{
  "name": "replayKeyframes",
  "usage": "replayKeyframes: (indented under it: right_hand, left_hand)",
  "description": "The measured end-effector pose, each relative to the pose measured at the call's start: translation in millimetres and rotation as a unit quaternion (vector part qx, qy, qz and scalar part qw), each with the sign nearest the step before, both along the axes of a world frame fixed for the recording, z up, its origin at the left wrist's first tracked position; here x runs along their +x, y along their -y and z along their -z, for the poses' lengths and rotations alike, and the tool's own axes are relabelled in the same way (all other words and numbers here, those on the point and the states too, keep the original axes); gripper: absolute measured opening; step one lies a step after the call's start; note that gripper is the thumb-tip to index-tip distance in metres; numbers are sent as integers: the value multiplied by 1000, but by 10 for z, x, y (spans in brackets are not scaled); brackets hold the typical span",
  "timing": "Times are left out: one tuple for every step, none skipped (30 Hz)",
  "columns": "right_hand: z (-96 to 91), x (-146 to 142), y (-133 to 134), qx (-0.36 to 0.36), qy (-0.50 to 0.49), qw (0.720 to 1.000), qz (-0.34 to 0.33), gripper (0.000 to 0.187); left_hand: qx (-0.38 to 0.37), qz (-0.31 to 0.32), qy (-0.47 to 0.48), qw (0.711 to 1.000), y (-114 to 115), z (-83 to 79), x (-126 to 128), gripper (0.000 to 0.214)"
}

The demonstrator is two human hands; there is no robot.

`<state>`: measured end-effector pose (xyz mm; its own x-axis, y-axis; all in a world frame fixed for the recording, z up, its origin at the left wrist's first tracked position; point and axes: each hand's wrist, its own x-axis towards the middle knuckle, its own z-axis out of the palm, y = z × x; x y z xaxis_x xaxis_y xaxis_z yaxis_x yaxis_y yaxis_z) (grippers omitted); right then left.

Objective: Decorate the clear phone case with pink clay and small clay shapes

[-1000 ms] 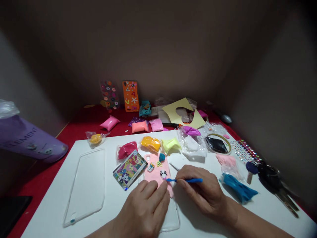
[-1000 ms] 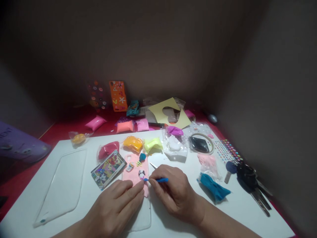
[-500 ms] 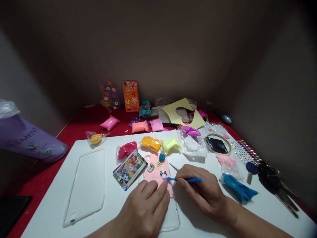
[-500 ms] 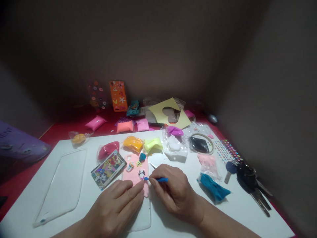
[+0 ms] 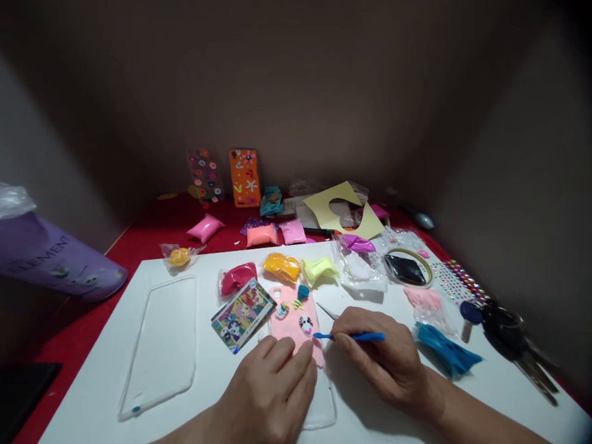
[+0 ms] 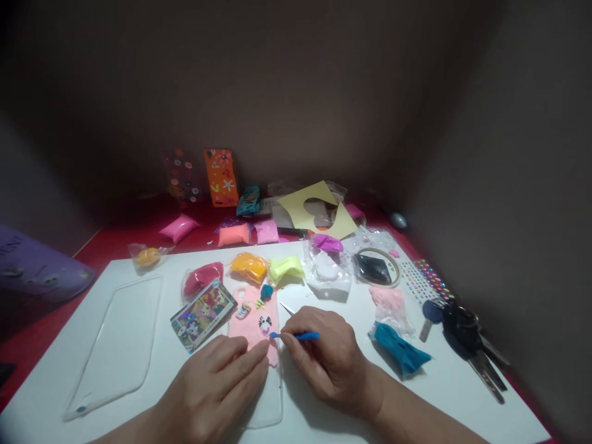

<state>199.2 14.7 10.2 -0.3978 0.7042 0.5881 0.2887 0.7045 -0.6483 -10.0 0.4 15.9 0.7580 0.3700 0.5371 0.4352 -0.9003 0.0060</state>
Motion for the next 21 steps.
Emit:
replayKeyframes:
  right_hand:
    - [2, -2, 1, 0, 1, 1000, -3, 19]
    - [5, -4, 2, -1, 3, 1000, -7, 19]
    - [10, -7, 1, -2, 6, 1000, -12, 20]
    - [15, -9, 0, -3, 9, 1000, -18, 19]
    - [19, -11, 0, -4, 13, 1000, -22, 19]
    - [20, -12, 1, -5, 16, 1000, -25, 19]
    - [20, -13, 3, -4, 18, 999, -27, 19]
    - [17, -14, 6, -3, 18, 999, -27, 19]
    - [13, -14, 9, 1, 16, 1000, -25, 19]
    - [8, -14, 13, 5, 13, 1000, -22, 19]
    - [3, -14, 17, 8, 11, 1000, -20, 19]
    - [0, -14, 19, 9, 11, 1000, -20, 19]
    - [0, -14, 19, 6, 12, 1000, -21, 18]
    - [2, -14, 18, 0, 16, 1000, -23, 17]
    - [8, -14, 15, -6, 20, 999, -26, 16]
    - [15, -14, 12, -10, 22, 999, -29, 16]
    - [23, -14, 9, -12, 22, 999, -30, 16]
    - [30, -15, 7, -12, 21, 999, -29, 16]
    - [34, -15, 5, -10, 21, 999, -28, 16]
    - [36, -16, 5, -9, 21, 999, -28, 16]
    - [33, -16, 6, -9, 21, 999, -27, 16]
  left_hand:
    - [1, -1, -4, 1000, 1, 0, 0, 21]
    - [2, -2, -6, 1000, 2, -1, 0, 21]
    - [1, -3, -8, 1000, 3, -2, 1, 21]
    - [-1, -3, -9, 1000, 3, -2, 2, 21]
    - [-2, -3, -7, 1000, 4, -3, 3, 21]
    - [-4, -4, -6, 1000, 4, -2, 4, 21]
    - [-6, -3, -5, 1000, 3, -2, 4, 21]
    - [-7, -4, -3, 1000, 3, -1, 5, 21]
    - [-6, -5, 1, 1000, 3, 1, 6, 21]
    - [-6, -6, 3, 1000, 3, 2, 7, 21]
    - [-5, -7, 5, 1000, 4, 2, 8, 22]
    - [-5, -7, 7, 1000, 5, 3, 8, 22]
    - [-6, -6, 6, 1000, 7, 3, 9, 22]
    - [-7, -5, 5, 1000, 8, 4, 10, 21]
    - [-8, -4, 5, 1000, 9, 4, 10, 21]
    - [-7, -4, 3, 1000, 10, 6, 9, 21]
    - [-7, -4, 3, 1000, 10, 8, 9, 20]
    - [-7, -5, 3, 1000, 10, 10, 8, 20]
    - [-6, -5, 4, 1000, 8, 12, 8, 20]
    - [-8, -5, 5, 1000, 7, 13, 8, 20]
    - [-10, -5, 5, 1000, 5, 14, 9, 20]
